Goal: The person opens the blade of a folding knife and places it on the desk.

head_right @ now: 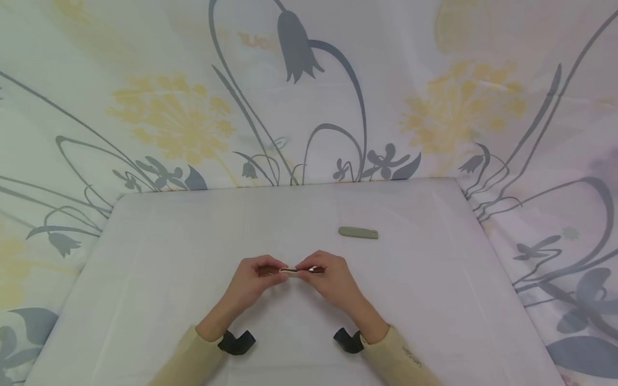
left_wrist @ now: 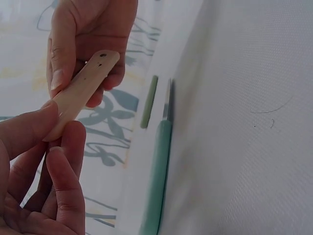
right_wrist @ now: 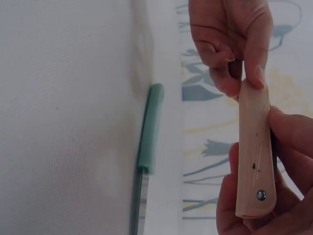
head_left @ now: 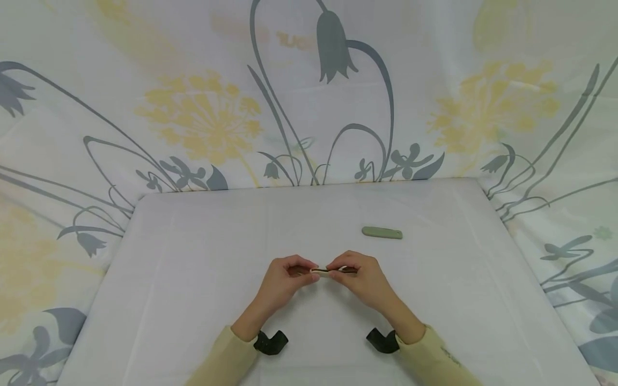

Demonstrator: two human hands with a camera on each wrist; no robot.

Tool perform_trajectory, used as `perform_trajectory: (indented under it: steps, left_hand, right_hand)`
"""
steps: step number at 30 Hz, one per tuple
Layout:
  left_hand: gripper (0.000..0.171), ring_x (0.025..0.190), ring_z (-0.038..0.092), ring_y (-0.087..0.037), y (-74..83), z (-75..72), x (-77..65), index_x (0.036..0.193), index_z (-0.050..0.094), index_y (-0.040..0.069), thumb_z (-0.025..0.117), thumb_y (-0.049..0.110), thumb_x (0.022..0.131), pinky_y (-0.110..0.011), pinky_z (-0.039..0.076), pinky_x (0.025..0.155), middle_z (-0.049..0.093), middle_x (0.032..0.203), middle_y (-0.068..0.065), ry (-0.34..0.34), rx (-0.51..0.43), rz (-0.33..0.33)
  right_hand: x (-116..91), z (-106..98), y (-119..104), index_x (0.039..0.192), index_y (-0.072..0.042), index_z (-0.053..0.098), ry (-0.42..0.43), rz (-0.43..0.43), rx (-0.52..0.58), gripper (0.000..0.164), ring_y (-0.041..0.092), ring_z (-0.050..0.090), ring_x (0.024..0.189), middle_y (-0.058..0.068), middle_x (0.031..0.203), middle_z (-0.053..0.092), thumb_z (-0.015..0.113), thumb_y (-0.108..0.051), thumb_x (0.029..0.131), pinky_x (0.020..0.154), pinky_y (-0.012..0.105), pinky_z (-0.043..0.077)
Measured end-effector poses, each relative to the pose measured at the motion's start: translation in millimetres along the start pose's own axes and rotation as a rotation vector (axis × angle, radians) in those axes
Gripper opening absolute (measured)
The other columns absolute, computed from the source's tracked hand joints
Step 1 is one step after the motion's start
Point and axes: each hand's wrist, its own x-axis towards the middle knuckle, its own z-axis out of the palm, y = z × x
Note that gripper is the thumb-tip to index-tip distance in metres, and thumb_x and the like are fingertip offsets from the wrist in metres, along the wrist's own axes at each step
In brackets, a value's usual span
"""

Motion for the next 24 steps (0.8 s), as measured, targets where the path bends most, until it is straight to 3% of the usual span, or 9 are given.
perform_trajectory:
  steps: [8,12,17,24]
  left_hand:
    - [0.017,0.075,0.068,-0.015,-3.6,1.6,-1.1,0.098,0.076,0.006,0.082,0.011,0.083,-0.025,0.049,0.063,0.072,0.090,-0.004,-0.002,-0.002,0.012]
    - [0.018,0.075,0.068,-0.015,-4.1,2.7,0.0,0.099,0.076,0.006,0.082,0.011,0.082,-0.025,0.049,0.062,0.073,0.090,-0.004,0.003,-0.003,0.017]
    - [0.017,0.075,0.068,-0.016,-1.2,3.8,1.8,0.097,0.078,0.012,0.084,0.014,0.082,-0.025,0.049,0.061,0.073,0.090,-0.001,0.024,0.022,0.009]
    - [0.017,0.075,0.067,-0.015,2.0,6.2,1.5,0.097,0.077,0.005,0.083,0.011,0.082,-0.025,0.047,0.060,0.073,0.090,-0.005,0.046,0.030,-0.012]
  right_hand:
    - [-1,6,15,0.088,-0.014,0.078,0.060,-0.019,-0.022,0.002,0.014,0.061,0.072,-0.006,0.085,0.069,0.078,-0.012,0.087,0.063,0.026,0.053]
    - [-1,9,15,0.087,-0.010,0.073,0.099,-0.027,-0.052,0.006,0.013,0.062,0.077,-0.005,0.086,0.068,0.075,-0.015,0.089,0.067,0.028,0.055]
    - [-1,13,12,0.087,-0.010,0.068,0.136,-0.011,-0.095,0.006,0.012,0.062,0.079,-0.004,0.087,0.065,0.072,-0.007,0.090,0.068,0.028,0.054]
    - [-1,17,9,0.088,-0.007,0.065,0.177,0.024,-0.102,0.007,0.012,0.055,0.073,-0.001,0.086,0.062,0.068,-0.003,0.091,0.064,0.026,0.048]
